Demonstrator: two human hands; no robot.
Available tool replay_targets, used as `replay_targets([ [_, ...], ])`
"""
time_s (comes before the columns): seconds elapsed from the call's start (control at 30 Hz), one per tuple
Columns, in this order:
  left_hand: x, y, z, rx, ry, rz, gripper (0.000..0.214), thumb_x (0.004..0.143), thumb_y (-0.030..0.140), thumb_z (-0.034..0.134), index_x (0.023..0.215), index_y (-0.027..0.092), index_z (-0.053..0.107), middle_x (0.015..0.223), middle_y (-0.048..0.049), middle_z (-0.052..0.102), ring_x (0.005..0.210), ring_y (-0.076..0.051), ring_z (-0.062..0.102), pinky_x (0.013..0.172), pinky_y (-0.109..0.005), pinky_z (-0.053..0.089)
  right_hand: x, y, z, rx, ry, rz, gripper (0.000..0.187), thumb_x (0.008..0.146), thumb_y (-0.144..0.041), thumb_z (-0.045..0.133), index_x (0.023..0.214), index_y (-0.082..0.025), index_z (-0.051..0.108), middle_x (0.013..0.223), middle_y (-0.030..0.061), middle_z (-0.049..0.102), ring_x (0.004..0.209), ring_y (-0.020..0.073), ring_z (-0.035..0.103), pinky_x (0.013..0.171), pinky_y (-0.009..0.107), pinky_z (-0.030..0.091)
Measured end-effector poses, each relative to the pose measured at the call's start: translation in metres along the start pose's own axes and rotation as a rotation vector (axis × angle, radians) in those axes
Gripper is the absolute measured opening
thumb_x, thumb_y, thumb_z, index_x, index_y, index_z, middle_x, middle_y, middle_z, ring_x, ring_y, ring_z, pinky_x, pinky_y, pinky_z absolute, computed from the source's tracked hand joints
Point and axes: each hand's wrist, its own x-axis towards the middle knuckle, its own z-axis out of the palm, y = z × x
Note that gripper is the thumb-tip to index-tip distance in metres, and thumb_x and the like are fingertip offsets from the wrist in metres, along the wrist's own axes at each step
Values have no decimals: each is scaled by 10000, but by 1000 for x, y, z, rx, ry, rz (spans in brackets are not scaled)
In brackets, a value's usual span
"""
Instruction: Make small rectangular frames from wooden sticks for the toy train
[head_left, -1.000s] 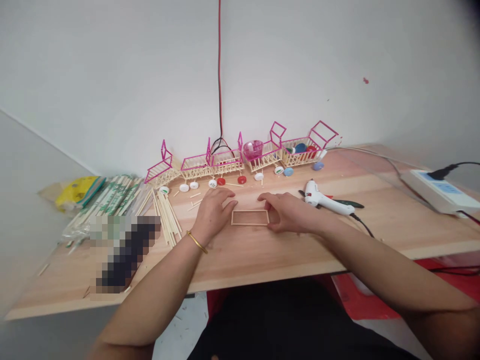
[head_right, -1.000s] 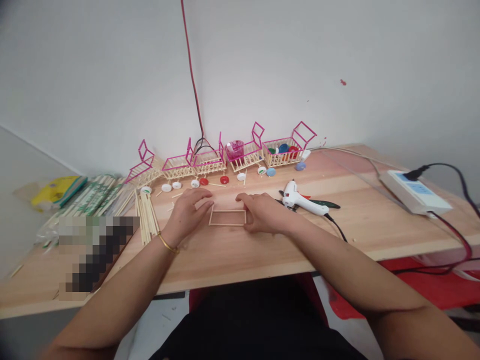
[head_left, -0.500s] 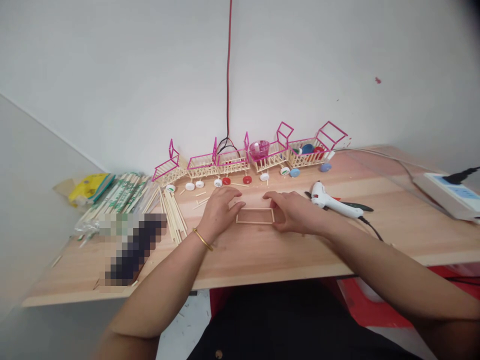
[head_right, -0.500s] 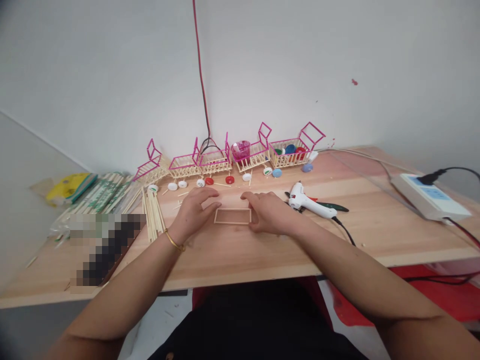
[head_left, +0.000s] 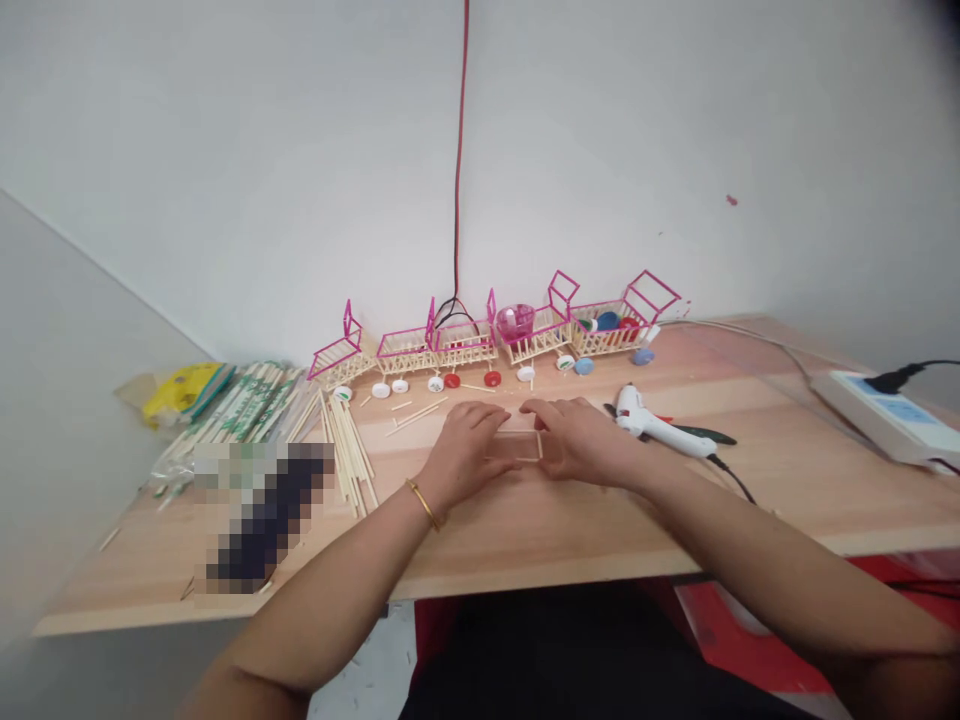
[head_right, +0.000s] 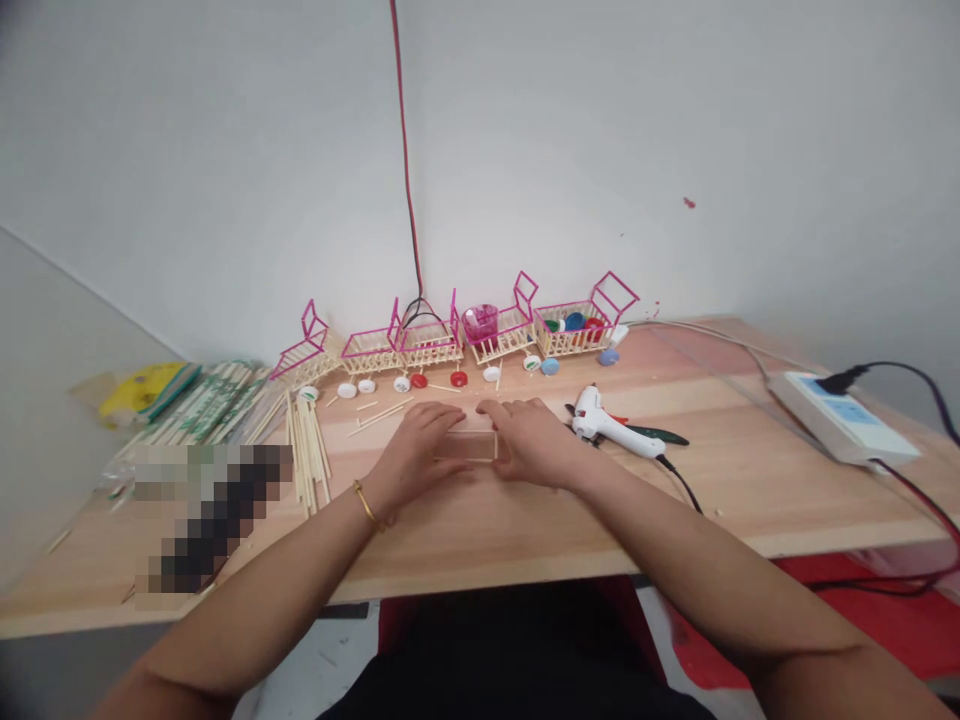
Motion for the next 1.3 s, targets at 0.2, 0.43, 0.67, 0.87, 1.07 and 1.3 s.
replay_targets([
  [0.2, 1, 2, 1, 36, 29, -44, 614, 692, 469, 686, 1205, 190, 494, 1168, -130, 566, 1096, -282, 484, 966, -496, 341, 0, 2, 0, -23, 5, -3, 625, 654, -313, 631, 1226, -155, 434, 1021, 115, 641, 932, 271, 581, 829, 352, 359],
  [0.43, 0, 1, 2, 64, 43, -63, 620, 674, 447, 709, 1194, 181, 503, 1161, -118, 573, 1095, -270, 486, 990, -488, 321, -1, 1, -4, -7, 21, -6, 630, 645, -290, 623, 1225, -138, 431, 1033, 125, 640, 934, 271, 580, 824, 355, 359],
  [0.67, 0, 4, -5, 117, 140, -68, 648, 721, 469, 661, 1262, 191, 435, 1253, -131, 523, 1188, -269, 440, 1061, -501, 238, -3, 4, -3, -46, 36, 10, 607, 655, -273, 602, 1225, -140, 441, 1043, 139, 630, 952, 281, 561, 845, 373, 341],
  [0.87, 1, -1, -16, 57, 329, -217, 605, 763, 473, 615, 1264, 197, 418, 1254, -129, 517, 1195, -259, 446, 1007, -450, 346, -4, 4, 0, -60, 61, -1, 584, 650, -257, 596, 1203, -134, 457, 1020, 134, 628, 939, 276, 555, 842, 370, 333],
  [1.07, 1, -8, -17, -21, 383, -278, 434, 806, 390, 592, 1166, 165, 503, 1185, -113, 566, 1132, -226, 493, 985, -404, 385, -3, 3, 2, -96, 67, -6, 562, 657, -267, 592, 1191, -139, 474, 1003, 123, 630, 933, 271, 557, 829, 358, 338],
  [1.3, 0, -12, -14, -60, 386, -309, 363, 832, 360, 563, 1145, 178, 526, 1157, -96, 592, 1115, -216, 512, 972, -406, 401, -3, 5, 4, -103, 67, -2, 584, 648, -262, 597, 1206, -144, 471, 1002, 121, 637, 936, 275, 558, 837, 365, 331],
])
